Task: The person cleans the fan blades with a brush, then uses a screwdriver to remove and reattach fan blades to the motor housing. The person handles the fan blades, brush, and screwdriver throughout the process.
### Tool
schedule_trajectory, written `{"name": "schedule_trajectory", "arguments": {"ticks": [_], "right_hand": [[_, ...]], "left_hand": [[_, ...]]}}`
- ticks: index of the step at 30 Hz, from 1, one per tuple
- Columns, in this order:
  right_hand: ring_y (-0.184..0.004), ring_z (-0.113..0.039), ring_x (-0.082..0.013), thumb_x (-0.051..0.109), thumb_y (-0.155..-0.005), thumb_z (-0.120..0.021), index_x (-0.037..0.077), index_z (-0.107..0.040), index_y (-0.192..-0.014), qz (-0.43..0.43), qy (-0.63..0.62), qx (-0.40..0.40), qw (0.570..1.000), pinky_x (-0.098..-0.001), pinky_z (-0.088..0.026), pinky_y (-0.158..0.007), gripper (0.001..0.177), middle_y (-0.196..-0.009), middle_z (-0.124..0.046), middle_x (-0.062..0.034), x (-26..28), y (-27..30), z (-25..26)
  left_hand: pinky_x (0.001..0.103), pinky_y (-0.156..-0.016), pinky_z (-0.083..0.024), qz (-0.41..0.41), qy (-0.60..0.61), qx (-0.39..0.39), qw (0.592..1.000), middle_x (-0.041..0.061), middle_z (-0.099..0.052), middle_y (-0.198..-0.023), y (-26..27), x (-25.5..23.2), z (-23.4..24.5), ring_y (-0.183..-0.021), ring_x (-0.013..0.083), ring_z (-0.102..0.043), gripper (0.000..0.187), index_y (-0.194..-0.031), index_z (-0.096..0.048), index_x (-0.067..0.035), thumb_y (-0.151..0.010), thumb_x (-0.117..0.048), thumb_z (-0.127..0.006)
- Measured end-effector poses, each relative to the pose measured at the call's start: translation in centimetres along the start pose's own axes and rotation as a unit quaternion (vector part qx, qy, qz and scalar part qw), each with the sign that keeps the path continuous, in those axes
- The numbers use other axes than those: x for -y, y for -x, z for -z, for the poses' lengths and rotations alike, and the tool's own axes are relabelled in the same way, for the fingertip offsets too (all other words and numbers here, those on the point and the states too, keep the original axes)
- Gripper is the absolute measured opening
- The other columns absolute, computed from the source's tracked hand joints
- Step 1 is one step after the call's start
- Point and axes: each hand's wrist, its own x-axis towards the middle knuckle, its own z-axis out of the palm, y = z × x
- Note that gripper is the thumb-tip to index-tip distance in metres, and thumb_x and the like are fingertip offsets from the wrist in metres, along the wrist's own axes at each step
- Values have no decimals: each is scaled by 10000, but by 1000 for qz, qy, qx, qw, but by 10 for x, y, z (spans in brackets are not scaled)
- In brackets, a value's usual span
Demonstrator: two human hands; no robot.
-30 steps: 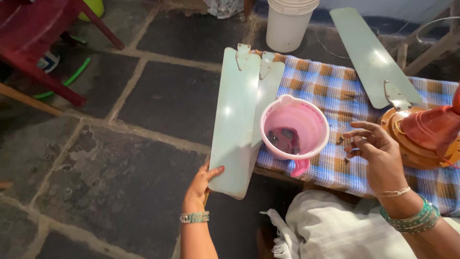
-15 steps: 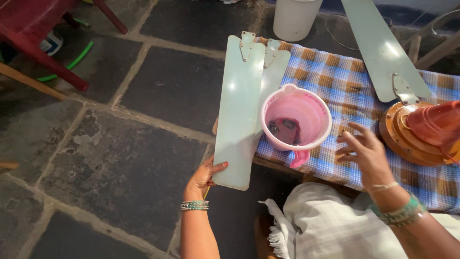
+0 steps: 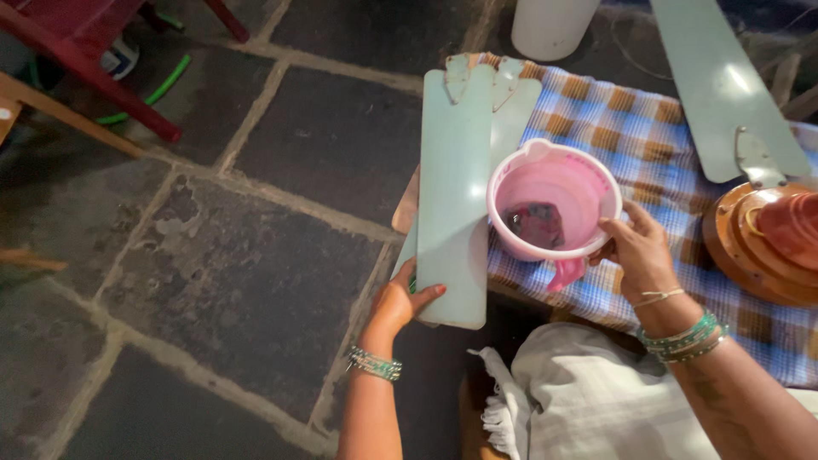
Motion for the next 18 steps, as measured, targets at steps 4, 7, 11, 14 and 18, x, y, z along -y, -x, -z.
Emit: {"name": "schedule_trajectory", "arguments": {"ticks": [4, 7, 11, 14, 18], "right_hand": [[-569, -639, -176, 51, -982, -586, -30, -572, -1357, 2, 4, 8, 1000, -293, -543, -520, 383, -858, -692, -122, 1, -1, 7], [-580, -650, -184, 63, -977, -595, -17, -563, -1356, -16, 13, 15, 1000, -304, -552, -532, 388, -857, -696, -119, 1, 2, 13], [-623, -684, -208, 146, -1001, -639, -60, -573, -1345, -12, 25, 37, 999, -352, -586, -580, 407, -864, -694, -110, -1, 3, 21], [-688, -699, -213, 238, -978, -614, 74, -532, -1389, -55, 15, 32, 998, -354, -599, -624, 450, -866, -707, -133, -9, 6, 34], [-838, -663, -164, 217, -961, -662, 79, -612, -1344, 0, 53, -32, 998, -311, -542, -690, 410, -975, -726, -84, -22, 25, 72]], "left_hand": [[482, -921, -545, 10, -110, -25, 994, 195, -724, -1187, 14, -19, -1, -1119, 384, -687, 941, -1540, -432, -319, -742, -717, -732], [499, -844, -563, 9, -162, -48, 986, 179, -730, -1125, 18, -21, -7, -1040, 390, -705, 940, -1547, -398, -314, -752, -693, -727], [489, -789, -575, -69, -145, -111, 981, 147, -764, -1035, 23, -19, -23, -940, 380, -728, 890, -1513, -441, -287, -739, -631, -716], [496, -740, -575, -49, -202, -113, 972, 181, -759, -944, 28, -23, -24, -870, 403, -729, 879, -1538, -392, -223, -817, -632, -684], [536, -746, -552, 8, -167, -157, 973, 220, -758, -967, 46, -37, -13, -930, 453, -710, 704, -1503, -460, -269, -891, -561, -648]]}}
